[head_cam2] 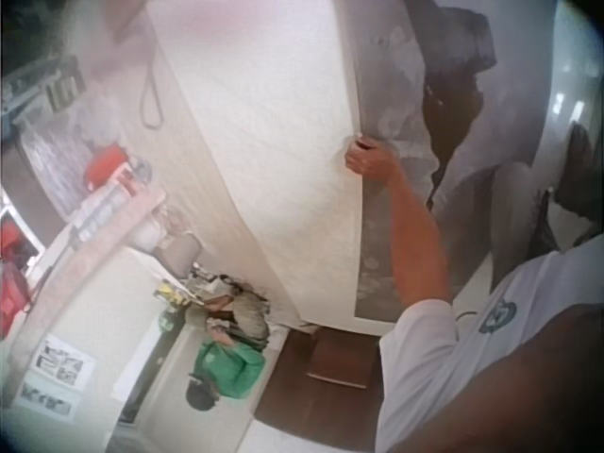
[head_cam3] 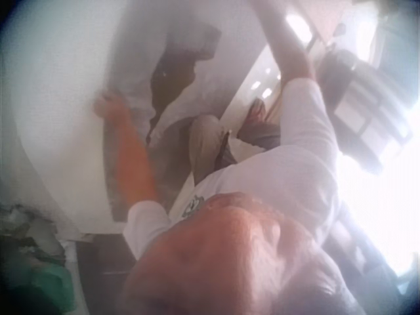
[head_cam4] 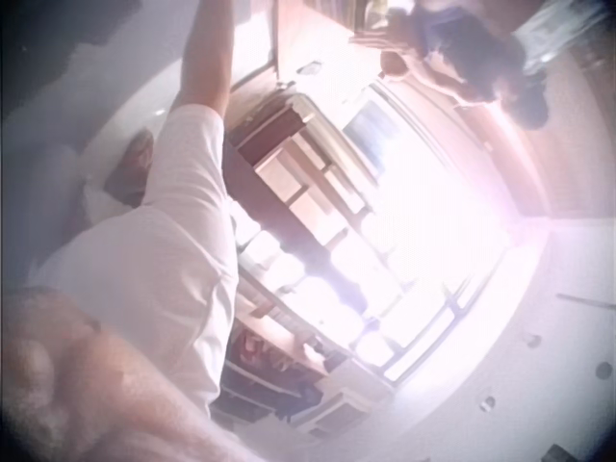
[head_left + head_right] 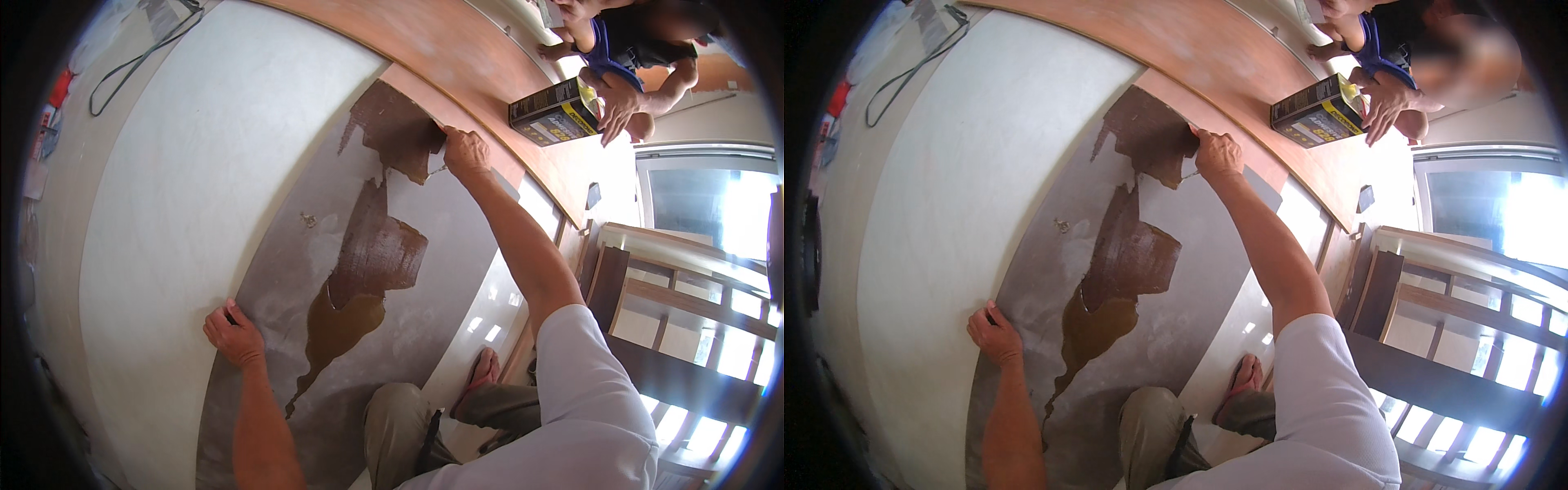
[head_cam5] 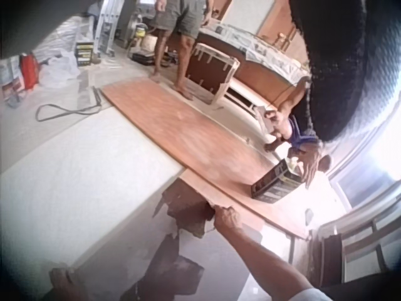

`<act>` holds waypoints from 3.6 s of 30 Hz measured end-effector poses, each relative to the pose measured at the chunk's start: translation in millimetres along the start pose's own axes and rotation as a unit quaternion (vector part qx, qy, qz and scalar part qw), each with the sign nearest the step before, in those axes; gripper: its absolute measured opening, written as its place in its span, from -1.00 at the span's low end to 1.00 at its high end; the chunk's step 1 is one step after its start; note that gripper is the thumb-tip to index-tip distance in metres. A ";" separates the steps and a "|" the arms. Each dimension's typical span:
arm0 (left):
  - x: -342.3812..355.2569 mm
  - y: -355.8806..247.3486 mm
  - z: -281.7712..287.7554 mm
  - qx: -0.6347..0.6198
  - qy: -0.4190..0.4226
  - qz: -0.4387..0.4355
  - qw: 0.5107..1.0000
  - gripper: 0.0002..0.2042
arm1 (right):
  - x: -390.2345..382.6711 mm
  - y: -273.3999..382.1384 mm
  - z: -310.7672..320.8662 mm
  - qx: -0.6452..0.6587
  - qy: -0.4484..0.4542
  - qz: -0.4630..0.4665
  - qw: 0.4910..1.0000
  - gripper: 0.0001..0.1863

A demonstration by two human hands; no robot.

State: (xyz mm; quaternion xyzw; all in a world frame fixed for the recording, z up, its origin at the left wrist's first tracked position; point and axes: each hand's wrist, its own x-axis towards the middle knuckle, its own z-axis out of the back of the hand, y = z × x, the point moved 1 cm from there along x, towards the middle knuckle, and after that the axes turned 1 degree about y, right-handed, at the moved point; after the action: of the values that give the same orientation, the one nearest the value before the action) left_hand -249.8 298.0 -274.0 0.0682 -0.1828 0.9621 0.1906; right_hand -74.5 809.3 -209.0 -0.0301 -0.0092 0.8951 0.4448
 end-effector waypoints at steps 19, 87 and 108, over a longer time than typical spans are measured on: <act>-0.8 3.6 2.3 0.003 -0.004 0.010 1.000 -0.67 | -43.5 10.2 16.9 0.053 0.113 0.046 0.991 -0.55; 0.0 3.4 -5.7 -0.004 -0.029 -0.020 0.999 -0.69 | -36.6 -42.8 -22.5 0.006 -0.052 0.035 0.998 -0.60; -0.9 4.2 -5.9 0.017 -0.019 -0.015 1.000 -0.67 | -79.1 -82.5 -12.6 0.055 -0.081 -0.036 0.995 -0.63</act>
State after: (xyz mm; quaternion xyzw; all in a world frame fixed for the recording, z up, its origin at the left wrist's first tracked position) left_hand -251.0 296.4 -280.9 0.0923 -0.1687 0.9607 0.1999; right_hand 39.6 796.0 -214.4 0.0674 0.0027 0.8769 0.4759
